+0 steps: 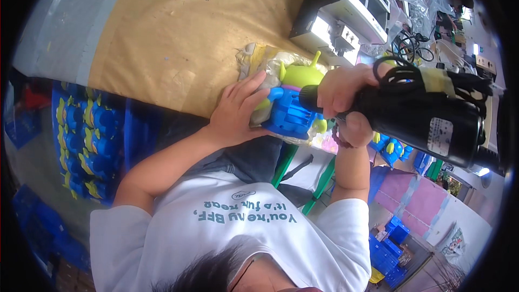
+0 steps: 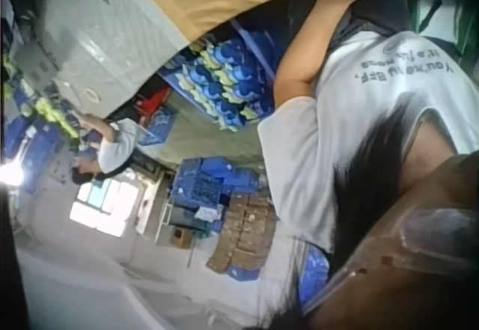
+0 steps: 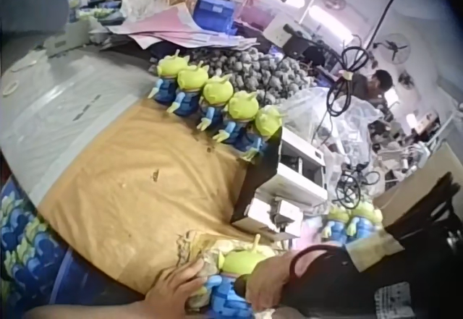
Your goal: Using an electric tool to process plastic toy figures on a factory production line.
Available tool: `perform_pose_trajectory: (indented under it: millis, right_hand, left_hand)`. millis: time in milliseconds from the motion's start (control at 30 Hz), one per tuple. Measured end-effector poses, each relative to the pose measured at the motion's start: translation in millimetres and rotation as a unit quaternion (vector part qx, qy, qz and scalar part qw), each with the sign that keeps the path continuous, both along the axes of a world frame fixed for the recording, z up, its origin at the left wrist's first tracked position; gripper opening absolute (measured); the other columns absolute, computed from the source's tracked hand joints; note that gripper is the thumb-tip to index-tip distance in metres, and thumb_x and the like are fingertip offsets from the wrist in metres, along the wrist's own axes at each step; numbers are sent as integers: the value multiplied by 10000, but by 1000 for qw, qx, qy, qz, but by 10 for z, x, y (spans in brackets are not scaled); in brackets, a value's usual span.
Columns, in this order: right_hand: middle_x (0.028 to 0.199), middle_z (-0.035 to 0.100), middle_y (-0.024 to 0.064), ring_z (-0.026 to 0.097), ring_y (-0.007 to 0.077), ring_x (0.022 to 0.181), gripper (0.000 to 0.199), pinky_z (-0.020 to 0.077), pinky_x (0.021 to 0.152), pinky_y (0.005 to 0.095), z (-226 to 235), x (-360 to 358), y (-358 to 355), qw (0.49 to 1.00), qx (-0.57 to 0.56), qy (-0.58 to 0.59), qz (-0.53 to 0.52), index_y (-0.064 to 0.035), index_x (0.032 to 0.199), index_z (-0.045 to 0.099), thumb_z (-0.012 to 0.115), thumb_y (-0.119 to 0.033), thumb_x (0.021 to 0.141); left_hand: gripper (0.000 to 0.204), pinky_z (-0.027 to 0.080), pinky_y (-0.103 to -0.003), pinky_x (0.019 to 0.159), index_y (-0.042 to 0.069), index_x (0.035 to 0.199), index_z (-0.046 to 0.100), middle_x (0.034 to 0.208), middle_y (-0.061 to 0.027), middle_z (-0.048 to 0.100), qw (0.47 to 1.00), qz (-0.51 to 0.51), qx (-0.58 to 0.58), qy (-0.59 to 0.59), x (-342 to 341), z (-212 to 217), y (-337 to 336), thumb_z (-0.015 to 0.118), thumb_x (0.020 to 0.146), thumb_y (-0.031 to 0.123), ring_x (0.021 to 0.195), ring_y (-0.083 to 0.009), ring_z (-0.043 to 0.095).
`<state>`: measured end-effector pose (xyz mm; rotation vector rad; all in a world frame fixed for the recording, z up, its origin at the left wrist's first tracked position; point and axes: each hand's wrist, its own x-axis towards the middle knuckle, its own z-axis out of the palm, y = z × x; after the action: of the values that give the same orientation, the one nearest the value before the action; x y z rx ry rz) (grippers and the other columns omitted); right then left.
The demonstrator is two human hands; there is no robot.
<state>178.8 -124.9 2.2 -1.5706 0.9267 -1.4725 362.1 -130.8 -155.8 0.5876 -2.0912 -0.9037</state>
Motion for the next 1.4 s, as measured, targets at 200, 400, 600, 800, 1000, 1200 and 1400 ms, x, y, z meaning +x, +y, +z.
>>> perform_pose_trajectory:
  millis: [200, 400, 600, 800, 1000, 1200, 1400]
  right_hand:
    - [715, 537, 24, 537, 160, 579, 349, 454, 563, 300, 9, 21, -17, 996, 74, -31, 28, -70, 924, 491, 731, -277, 777]
    - [754, 531, 24, 518, 148, 612, 353, 431, 605, 305, -1, 2, -3, 993, 107, -21, 43, -60, 1010, 489, 685, -259, 793]
    - [792, 525, 24, 500, 137, 645, 376, 409, 647, 310, 332, -261, 161, 995, 29, -95, -20, -50, 1097, 487, 638, -240, 809]
    - [830, 519, 23, 481, 125, 678, 415, 386, 689, 315, 794, -968, 620, 974, -110, -174, -89, -40, 1183, 484, 591, -221, 826]
    - [853, 535, 30, 493, 146, 685, 457, 394, 705, 346, 551, -1331, 999, 975, -91, -161, -120, -39, 1257, 468, 582, -256, 872]
    - [845, 497, 47, 458, 133, 702, 420, 361, 708, 324, 442, -1222, 933, 970, -87, -179, -142, -9, 1184, 478, 584, -222, 839]
    - [849, 495, 46, 453, 133, 710, 452, 354, 705, 328, 388, -1158, 778, 977, -92, -166, -103, -9, 1243, 468, 565, -244, 869]
  left_hand:
    - [901, 326, -474, 1022, 103, 1351, 374, 1463, -181, 348, 1000, -3, -5, -1, -9, 14, 15, 843, 621, 348, 1300, -359, 409]
    - [946, 331, -451, 1034, 99, 1359, 360, 1460, -207, 361, 1000, -3, -8, -14, -8, 49, 22, 872, 600, 335, 1318, -368, 394]
    - [578, 324, -470, 1044, 109, 1269, 513, 1359, -175, 449, 1000, -11, 24, 9, 60, 203, -162, 756, 771, 272, 1284, -386, 399]
    - [252, 321, -487, 1059, 134, 1086, 682, 1335, -141, 490, 996, -46, -59, -41, -385, 726, -301, 668, 835, 129, 1295, -417, 366]
    - [234, 343, -484, 1043, 170, 998, 738, 1286, -115, 541, 992, -88, -71, -60, -606, 721, -310, 726, 771, 113, 1289, -408, 376]
    - [257, 355, -486, 1035, 183, 981, 742, 1282, -117, 548, 991, -98, -70, -52, -647, 696, -311, 750, 742, 89, 1276, -404, 403]
    - [227, 349, -484, 1042, 169, 964, 735, 1298, -120, 539, 993, -98, -49, -50, -653, 701, -298, 744, 753, 85, 1280, -408, 406]
